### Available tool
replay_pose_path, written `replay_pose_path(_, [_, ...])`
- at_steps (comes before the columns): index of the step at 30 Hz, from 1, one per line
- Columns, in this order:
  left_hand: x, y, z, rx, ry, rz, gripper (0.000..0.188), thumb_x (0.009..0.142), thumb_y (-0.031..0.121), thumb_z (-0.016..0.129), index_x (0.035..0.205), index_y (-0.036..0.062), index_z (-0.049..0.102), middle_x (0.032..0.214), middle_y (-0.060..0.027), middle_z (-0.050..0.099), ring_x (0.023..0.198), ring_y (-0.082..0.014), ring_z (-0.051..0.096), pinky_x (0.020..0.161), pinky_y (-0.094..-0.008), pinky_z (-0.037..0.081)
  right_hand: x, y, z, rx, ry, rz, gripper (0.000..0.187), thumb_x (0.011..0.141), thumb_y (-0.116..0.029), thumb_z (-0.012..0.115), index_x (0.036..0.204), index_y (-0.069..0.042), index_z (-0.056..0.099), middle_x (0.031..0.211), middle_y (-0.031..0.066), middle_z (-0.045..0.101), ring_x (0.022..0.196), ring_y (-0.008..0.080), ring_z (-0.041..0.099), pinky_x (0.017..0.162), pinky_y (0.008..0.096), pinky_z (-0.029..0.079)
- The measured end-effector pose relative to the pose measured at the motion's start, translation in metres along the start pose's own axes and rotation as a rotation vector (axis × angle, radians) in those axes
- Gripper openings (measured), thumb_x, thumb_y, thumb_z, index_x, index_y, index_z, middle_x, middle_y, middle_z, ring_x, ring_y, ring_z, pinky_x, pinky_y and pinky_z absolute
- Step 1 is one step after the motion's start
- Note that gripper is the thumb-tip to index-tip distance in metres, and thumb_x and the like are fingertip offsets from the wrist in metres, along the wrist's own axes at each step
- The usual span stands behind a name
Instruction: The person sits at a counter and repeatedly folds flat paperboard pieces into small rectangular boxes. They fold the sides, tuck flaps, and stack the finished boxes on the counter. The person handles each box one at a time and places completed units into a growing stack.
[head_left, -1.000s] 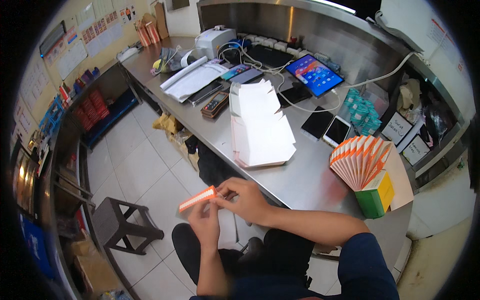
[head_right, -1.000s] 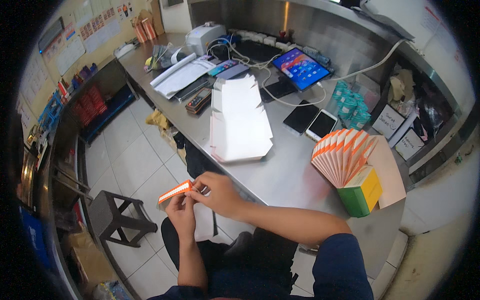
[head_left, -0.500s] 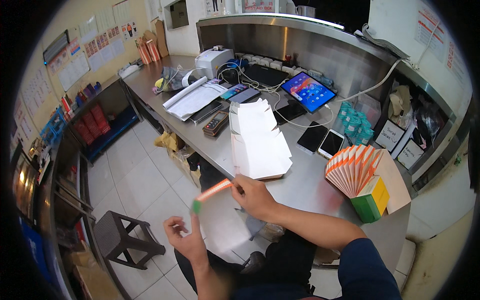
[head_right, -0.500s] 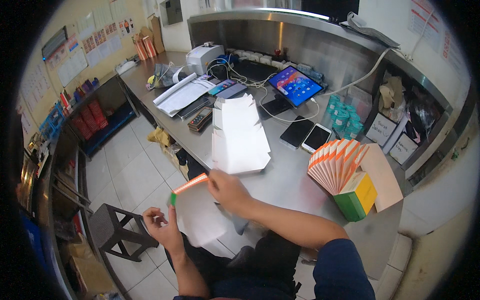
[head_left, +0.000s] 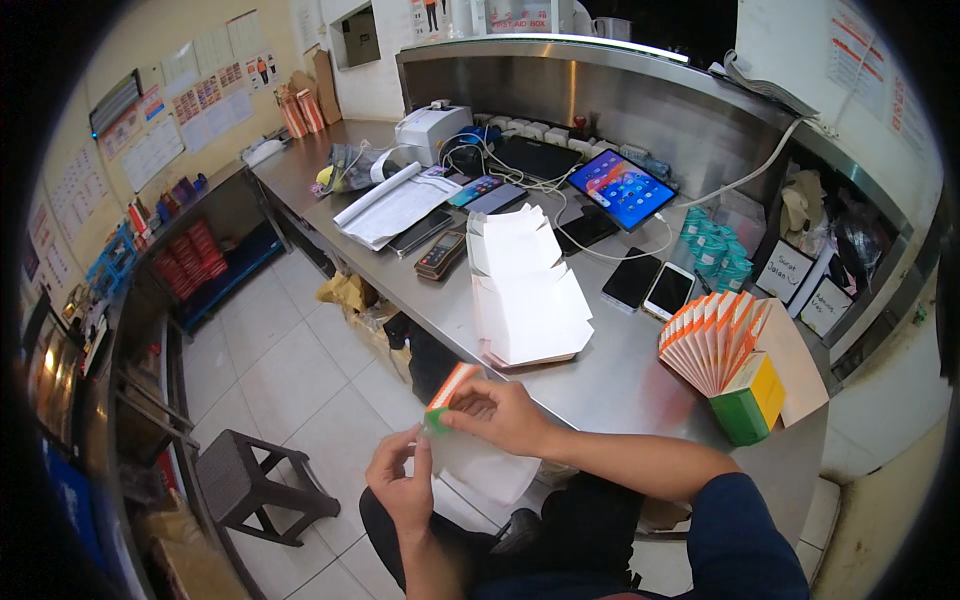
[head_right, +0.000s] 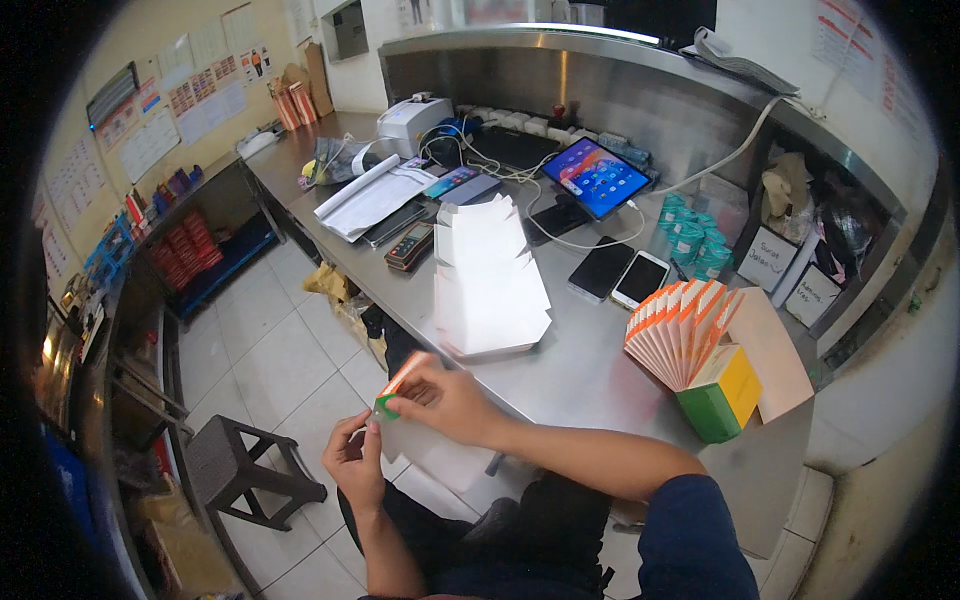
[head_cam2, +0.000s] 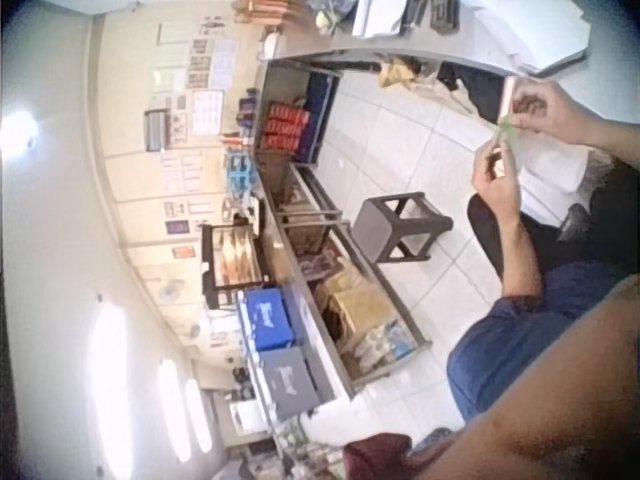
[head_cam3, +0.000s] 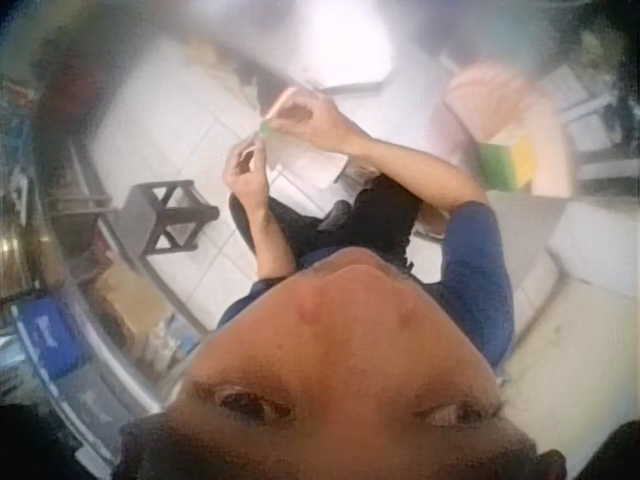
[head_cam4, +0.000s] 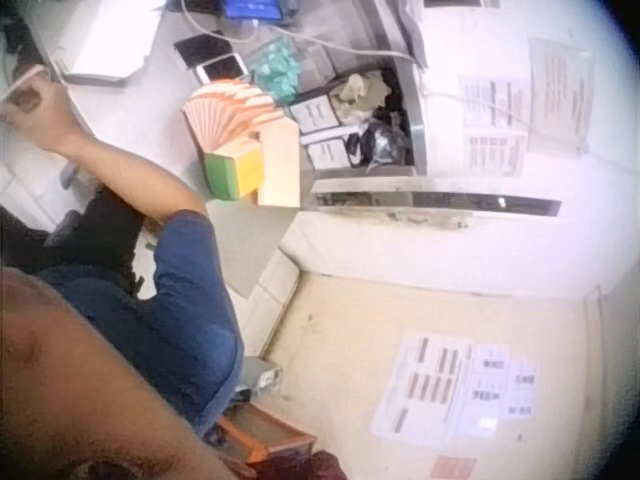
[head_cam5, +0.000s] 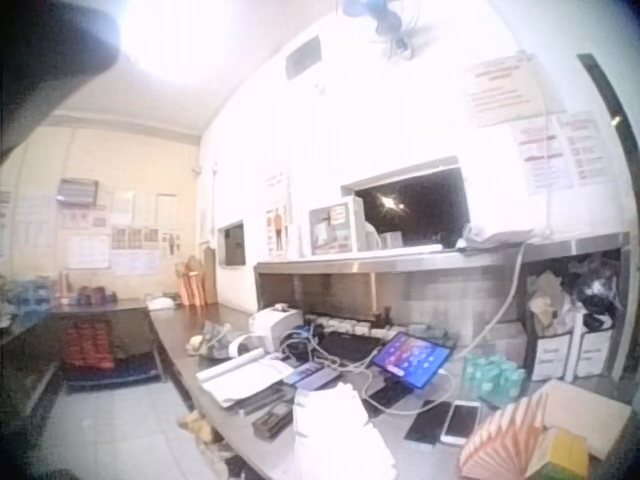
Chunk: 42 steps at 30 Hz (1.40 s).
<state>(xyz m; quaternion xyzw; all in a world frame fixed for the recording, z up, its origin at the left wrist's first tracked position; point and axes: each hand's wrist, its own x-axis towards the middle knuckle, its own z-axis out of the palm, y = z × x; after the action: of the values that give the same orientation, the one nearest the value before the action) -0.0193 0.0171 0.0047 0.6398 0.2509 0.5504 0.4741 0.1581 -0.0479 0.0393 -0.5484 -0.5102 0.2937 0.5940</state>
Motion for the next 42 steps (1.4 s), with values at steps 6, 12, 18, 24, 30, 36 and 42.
replay_pose_path(6, [-0.005, 0.001, 0.016, -0.115, 0.074, -0.073, 0.019, 0.090, -0.003, 0.071, 0.109, -0.0047, 0.072, 0.100, -0.0091, 0.070, 0.090, -0.0130, 0.066, 0.074, -0.0264, 0.055, -0.009, -0.005, 0.004, -0.218, 0.035, -0.211, 0.016, 0.093, -0.013, 0.075, 0.104, -0.001, 0.074, 0.096, 0.0068, 0.075, 0.085, 0.0109, 0.070, 0.074, 0.0267, 0.057])
replay_pose_path(12, [-0.003, 0.007, 0.014, -0.189, 0.075, -0.225, 0.021, 0.092, 0.000, 0.072, 0.111, -0.0080, 0.069, 0.100, -0.0098, 0.069, 0.088, -0.0133, 0.064, 0.072, -0.0255, 0.053, -0.010, 0.018, 0.010, 0.164, -0.094, 0.024, 0.019, 0.097, -0.014, 0.069, 0.108, 0.001, 0.071, 0.096, 0.0069, 0.073, 0.083, 0.0121, 0.069, 0.077, 0.0292, 0.057])
replay_pose_path(18, [-0.004, -0.009, 0.008, -0.282, 0.029, -0.303, 0.025, 0.091, 0.001, 0.074, 0.114, -0.0079, 0.068, 0.102, -0.0106, 0.068, 0.092, -0.0145, 0.063, 0.074, -0.0263, 0.054, -0.003, 0.019, 0.005, 0.407, -0.250, 0.260, 0.023, 0.101, -0.013, 0.065, 0.116, 0.003, 0.066, 0.094, 0.0061, 0.071, 0.086, 0.0120, 0.068, 0.081, 0.0287, 0.057])
replay_pose_path(24, [-0.006, 0.002, 0.024, -0.252, 0.051, -0.264, 0.026, 0.088, -0.001, 0.076, 0.113, -0.0063, 0.069, 0.105, -0.0101, 0.067, 0.094, -0.0144, 0.063, 0.078, -0.0271, 0.053, -0.015, -0.001, 0.012, 0.238, -0.036, 0.211, 0.020, 0.101, -0.008, 0.063, 0.114, 0.007, 0.067, 0.102, 0.0105, 0.073, 0.093, 0.0142, 0.072, 0.086, 0.0283, 0.058])
replay_pose_path(30, [-0.009, 0.001, 0.032, -0.036, 0.075, -0.072, 0.023, 0.085, -0.001, 0.080, 0.103, -0.0024, 0.066, 0.103, -0.0102, 0.067, 0.096, -0.0148, 0.064, 0.082, -0.0311, 0.055, -0.014, 0.014, 0.012, 0.236, -0.081, 0.252, 0.020, 0.100, -0.006, 0.063, 0.114, 0.008, 0.067, 0.103, 0.0112, 0.074, 0.095, 0.0151, 0.072, 0.087, 0.0291, 0.058])
replay_pose_path(36, [-0.009, 0.010, 0.034, -0.030, 0.100, -0.121, 0.021, 0.088, 0.001, 0.077, 0.100, 0.0017, 0.060, 0.101, -0.0069, 0.063, 0.093, -0.0132, 0.063, 0.077, -0.0282, 0.058, -0.015, 0.026, 0.016, 0.176, -0.103, 0.104, 0.023, 0.100, -0.010, 0.064, 0.117, 0.005, 0.067, 0.106, 0.0128, 0.073, 0.097, 0.0180, 0.072, 0.085, 0.0311, 0.059])
replay_pose_path(42, [-0.011, 0.016, 0.040, 0.072, 0.070, -0.017, 0.021, 0.089, 0.000, 0.076, 0.105, 0.0010, 0.061, 0.099, -0.0062, 0.062, 0.091, -0.0116, 0.062, 0.074, -0.0269, 0.059, -0.020, 0.022, 0.026, 0.298, -0.025, 0.182, 0.024, 0.099, -0.011, 0.063, 0.119, 0.003, 0.065, 0.107, 0.0121, 0.073, 0.099, 0.0177, 0.071, 0.082, 0.0305, 0.059])
